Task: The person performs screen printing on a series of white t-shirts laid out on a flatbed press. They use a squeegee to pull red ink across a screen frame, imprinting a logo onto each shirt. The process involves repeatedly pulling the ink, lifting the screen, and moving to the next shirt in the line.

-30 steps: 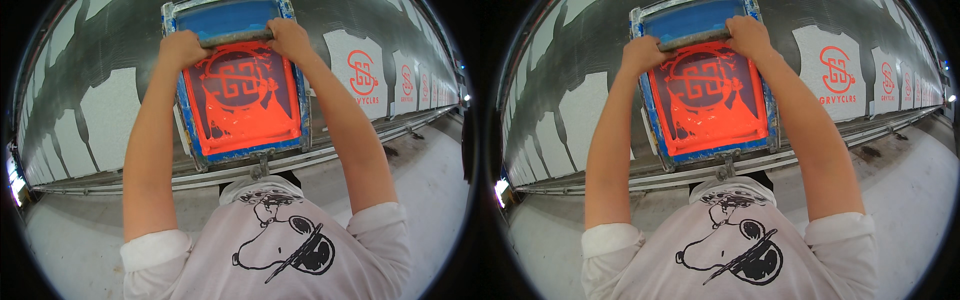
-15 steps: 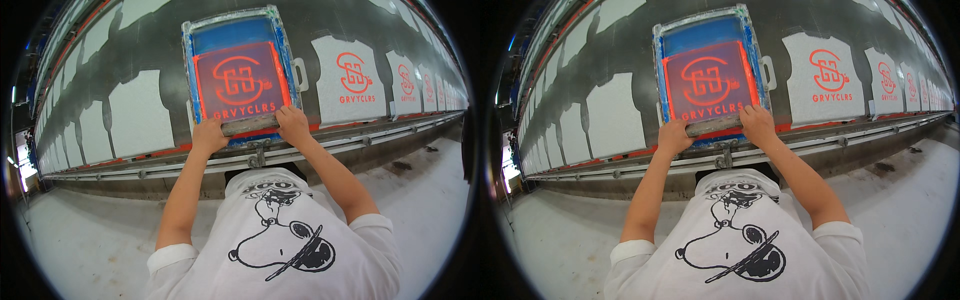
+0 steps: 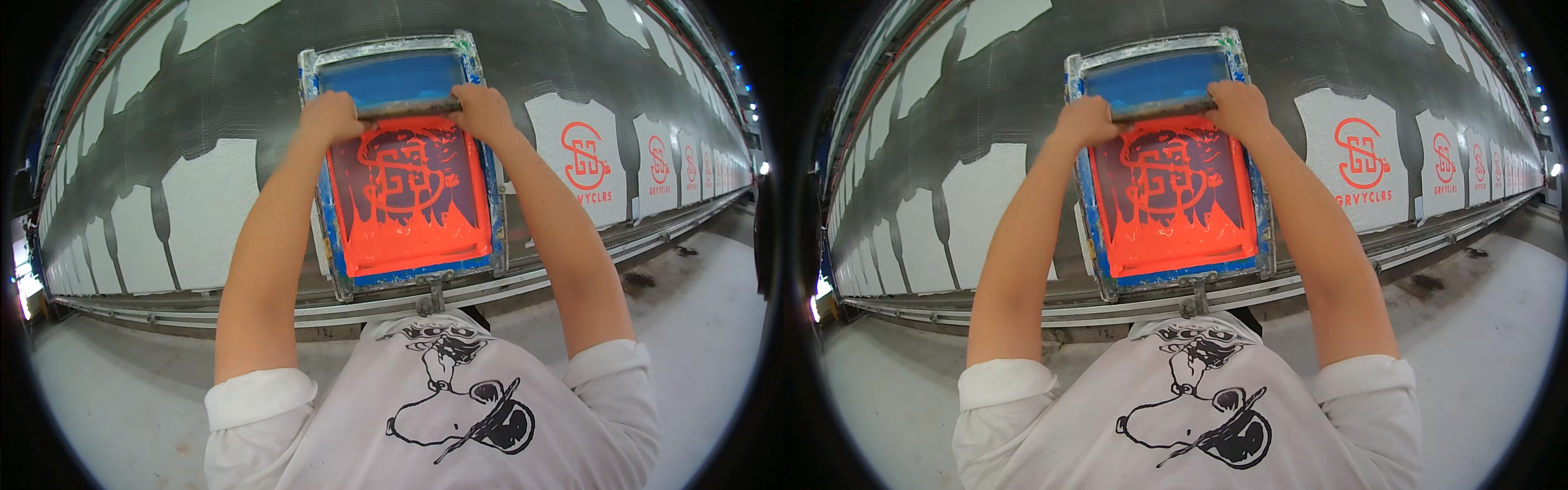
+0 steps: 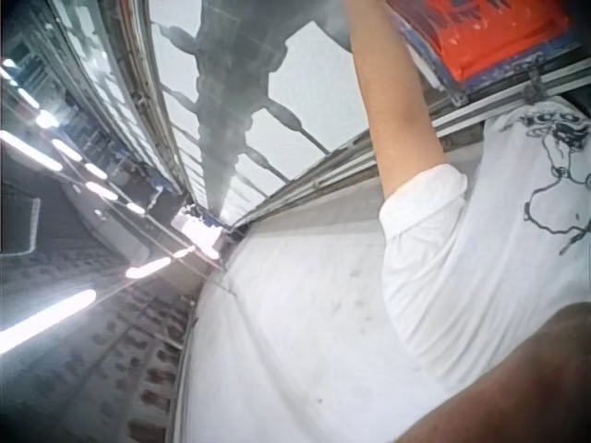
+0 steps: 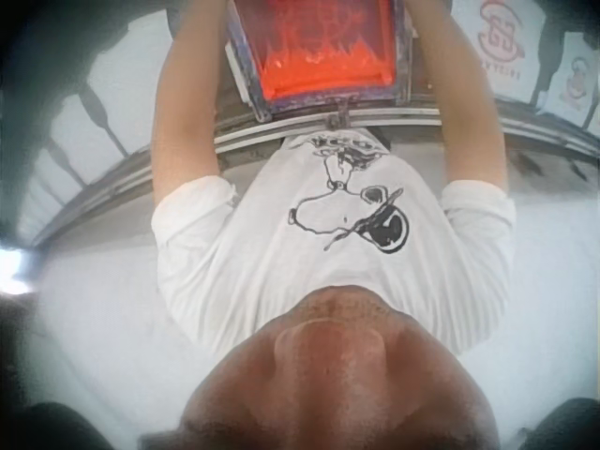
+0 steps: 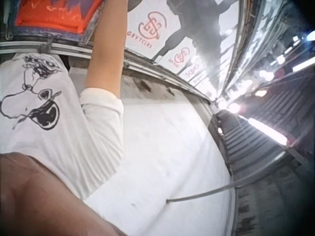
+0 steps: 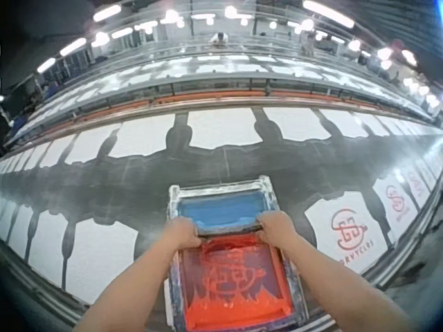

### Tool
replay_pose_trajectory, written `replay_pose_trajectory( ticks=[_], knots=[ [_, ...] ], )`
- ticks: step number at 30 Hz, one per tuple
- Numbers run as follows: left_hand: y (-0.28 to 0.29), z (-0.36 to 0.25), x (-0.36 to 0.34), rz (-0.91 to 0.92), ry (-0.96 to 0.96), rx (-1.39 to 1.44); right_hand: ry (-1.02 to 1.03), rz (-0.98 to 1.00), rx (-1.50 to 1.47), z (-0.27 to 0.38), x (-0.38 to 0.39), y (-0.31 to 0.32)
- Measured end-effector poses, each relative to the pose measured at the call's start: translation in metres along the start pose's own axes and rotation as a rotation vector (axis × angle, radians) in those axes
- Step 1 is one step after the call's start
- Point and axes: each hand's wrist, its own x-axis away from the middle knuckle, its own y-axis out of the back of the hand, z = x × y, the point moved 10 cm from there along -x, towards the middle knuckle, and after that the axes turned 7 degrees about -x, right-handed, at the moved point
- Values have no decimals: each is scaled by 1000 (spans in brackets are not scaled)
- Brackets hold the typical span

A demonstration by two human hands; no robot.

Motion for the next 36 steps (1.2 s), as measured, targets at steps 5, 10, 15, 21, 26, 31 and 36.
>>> replay_pose_trajectory(
  ticks=[5, 10, 15, 21, 26, 31, 36],
  knots=[
    [-4, 10, -22, -20, 22, 16, -13, -35, 28, -6, -22, -17],
    [-5, 11, -15, -87, 34, -22, 19, -37, 58, 3, -17, -12],
    [-45, -14, 63, -62, 46, 8, 24, 16, 12, 25, 58, -21],
    [-113, -64, 179, 85, 70, 51, 104, 23, -57, 49, 202, -42],
    [-114, -76, 217, -139, 24, 99, 133, -60, -61, 69, 236, -26],
    [-100, -97, 231, -211, -88, 119, 144, -68, -110, 67, 249, -25],
    [-120, -111, 268, -482, -220, 231, 193, -126, -200, 71, 276, -27]
  ],
)
